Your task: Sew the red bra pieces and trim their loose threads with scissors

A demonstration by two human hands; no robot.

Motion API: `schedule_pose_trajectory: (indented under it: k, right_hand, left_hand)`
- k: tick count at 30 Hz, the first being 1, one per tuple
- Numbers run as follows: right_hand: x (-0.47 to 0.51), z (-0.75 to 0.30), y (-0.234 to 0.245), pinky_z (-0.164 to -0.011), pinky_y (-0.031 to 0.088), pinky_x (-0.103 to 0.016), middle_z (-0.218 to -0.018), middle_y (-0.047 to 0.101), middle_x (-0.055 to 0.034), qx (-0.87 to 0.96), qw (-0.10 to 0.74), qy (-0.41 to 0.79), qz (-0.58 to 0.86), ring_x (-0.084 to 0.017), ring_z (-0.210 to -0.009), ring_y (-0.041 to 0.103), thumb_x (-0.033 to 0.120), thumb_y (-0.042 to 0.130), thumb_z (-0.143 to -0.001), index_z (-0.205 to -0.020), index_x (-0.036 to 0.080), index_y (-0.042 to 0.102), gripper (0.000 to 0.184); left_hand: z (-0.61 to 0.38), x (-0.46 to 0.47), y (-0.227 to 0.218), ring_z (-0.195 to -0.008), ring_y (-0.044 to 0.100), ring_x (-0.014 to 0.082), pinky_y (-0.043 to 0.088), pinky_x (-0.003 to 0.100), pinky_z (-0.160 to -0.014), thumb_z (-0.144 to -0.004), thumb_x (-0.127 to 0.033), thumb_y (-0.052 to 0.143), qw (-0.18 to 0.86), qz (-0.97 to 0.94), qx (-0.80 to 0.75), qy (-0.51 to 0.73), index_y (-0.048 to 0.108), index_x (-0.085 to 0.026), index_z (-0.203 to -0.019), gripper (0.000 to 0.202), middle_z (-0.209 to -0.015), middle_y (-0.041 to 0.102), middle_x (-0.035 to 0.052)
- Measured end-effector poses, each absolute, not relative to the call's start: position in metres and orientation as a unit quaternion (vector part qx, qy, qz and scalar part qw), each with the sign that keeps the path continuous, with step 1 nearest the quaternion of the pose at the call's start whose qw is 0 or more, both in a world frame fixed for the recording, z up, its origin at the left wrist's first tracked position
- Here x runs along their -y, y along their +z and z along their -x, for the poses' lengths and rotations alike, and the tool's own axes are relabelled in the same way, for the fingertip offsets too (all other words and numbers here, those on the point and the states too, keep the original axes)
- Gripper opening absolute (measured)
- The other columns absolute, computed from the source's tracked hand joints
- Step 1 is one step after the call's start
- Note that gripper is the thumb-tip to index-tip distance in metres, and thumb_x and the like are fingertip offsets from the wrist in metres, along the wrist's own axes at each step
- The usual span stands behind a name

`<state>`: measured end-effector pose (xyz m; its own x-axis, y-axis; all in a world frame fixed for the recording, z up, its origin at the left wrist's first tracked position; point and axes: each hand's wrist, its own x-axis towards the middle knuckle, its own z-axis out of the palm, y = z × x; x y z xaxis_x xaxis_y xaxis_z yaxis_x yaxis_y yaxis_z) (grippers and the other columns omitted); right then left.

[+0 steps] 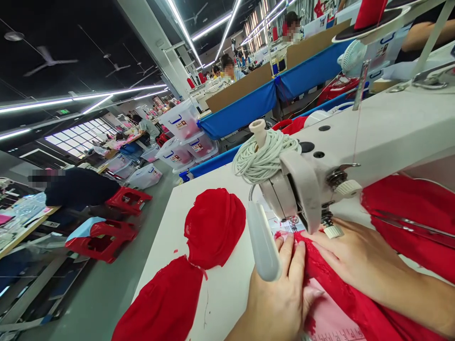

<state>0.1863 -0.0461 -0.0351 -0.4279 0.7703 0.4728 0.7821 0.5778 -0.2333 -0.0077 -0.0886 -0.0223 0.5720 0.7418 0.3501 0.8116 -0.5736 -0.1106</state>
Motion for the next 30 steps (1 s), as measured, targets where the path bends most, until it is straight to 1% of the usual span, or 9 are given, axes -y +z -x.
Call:
schedule_pose_trajectory:
  k: [4,9,13,17,21,23,25,27,30]
  right_hand:
    - [0.046,-0.186,-0.039,-0.062,0.044,-0.033,-0.078,0.069,-0.0058,0.835,0.282,-0.010,0.473,-0.022,-0.067,0.061,0.010,0.045,-0.085,-0.093,0.026,0.076,0.035]
    - [0.046,-0.186,-0.038,-0.061,0.043,-0.034,-0.080,0.067,-0.0052,0.837,0.284,-0.014,0.467,-0.023,-0.068,0.060,0.013,0.052,-0.082,-0.093,0.028,0.075,0.030]
    - [0.043,-0.186,-0.038,-0.060,0.042,-0.034,-0.076,0.065,-0.0040,0.838,0.285,-0.013,0.466,-0.023,-0.066,0.060,0.012,0.056,-0.077,-0.088,0.026,0.074,0.025]
    - [0.041,-0.185,-0.036,-0.057,0.038,-0.032,-0.072,0.062,-0.0039,0.838,0.278,-0.021,0.469,-0.021,-0.063,0.057,0.013,0.051,-0.081,-0.075,0.025,0.070,0.023]
    - [0.040,-0.185,-0.033,-0.057,0.035,-0.032,-0.069,0.059,-0.0049,0.838,0.270,-0.051,0.471,-0.020,-0.061,0.054,0.012,0.042,-0.086,-0.066,0.023,0.065,0.032]
    - [0.040,-0.184,-0.032,-0.057,0.034,-0.032,-0.069,0.059,-0.0050,0.839,0.267,-0.050,0.471,-0.019,-0.062,0.054,0.012,0.043,-0.086,-0.063,0.023,0.063,0.033]
    - [0.039,-0.184,-0.032,-0.058,0.035,-0.031,-0.069,0.060,-0.0043,0.838,0.267,-0.034,0.474,-0.019,-0.063,0.055,0.013,0.048,-0.084,-0.064,0.023,0.064,0.028]
    - [0.037,-0.183,-0.032,-0.058,0.036,-0.031,-0.071,0.061,-0.0032,0.835,0.270,-0.013,0.479,-0.019,-0.063,0.055,0.015,0.053,-0.082,-0.072,0.025,0.068,0.020]
    - [0.035,-0.183,-0.034,-0.059,0.038,-0.031,-0.072,0.063,-0.0026,0.830,0.274,-0.001,0.486,-0.019,-0.064,0.056,0.016,0.054,-0.081,-0.077,0.025,0.069,0.019]
  left_hand:
    - [0.008,0.089,-0.022,-0.120,0.062,0.0253,0.051,0.039,-0.099,-0.098,-0.053,0.034,0.138,0.871,0.447,-0.151,0.062,-0.019,-0.130,0.054,-0.133,0.064,0.0089]
    - [0.007,0.088,-0.023,-0.118,0.062,0.0248,0.049,0.041,-0.101,-0.099,-0.054,0.031,0.148,0.864,0.460,-0.142,0.061,-0.018,-0.130,0.056,-0.136,0.062,0.0111]
    - [0.005,0.087,-0.023,-0.118,0.062,0.0268,0.049,0.044,-0.102,-0.097,-0.056,0.036,0.152,0.867,0.458,-0.126,0.061,-0.018,-0.130,0.056,-0.135,0.062,0.0126]
    - [0.003,0.087,-0.025,-0.119,0.061,0.0281,0.049,0.045,-0.102,-0.095,-0.054,0.044,0.158,0.862,0.464,-0.125,0.061,-0.017,-0.130,0.054,-0.137,0.061,0.0129]
    - [0.002,0.087,-0.025,-0.120,0.061,0.0276,0.048,0.045,-0.103,-0.097,-0.050,0.042,0.155,0.863,0.465,-0.124,0.061,-0.017,-0.130,0.050,-0.138,0.060,0.0129]
    - [0.002,0.086,-0.024,-0.120,0.061,0.0283,0.048,0.046,-0.103,-0.097,-0.049,0.041,0.151,0.864,0.465,-0.122,0.062,-0.016,-0.130,0.050,-0.137,0.060,0.0137]
    - [0.001,0.085,-0.023,-0.119,0.061,0.0286,0.049,0.046,-0.102,-0.097,-0.048,0.041,0.155,0.863,0.465,-0.122,0.062,-0.016,-0.129,0.050,-0.138,0.060,0.0141]
    - [0.001,0.085,-0.023,-0.119,0.062,0.0282,0.050,0.046,-0.101,-0.098,-0.047,0.040,0.165,0.861,0.465,-0.121,0.062,-0.015,-0.129,0.049,-0.138,0.059,0.0143]
    - [0.001,0.084,-0.022,-0.118,0.062,0.0285,0.052,0.044,-0.098,-0.098,-0.046,0.039,0.166,0.864,0.461,-0.114,0.062,-0.014,-0.128,0.049,-0.137,0.060,0.0154]
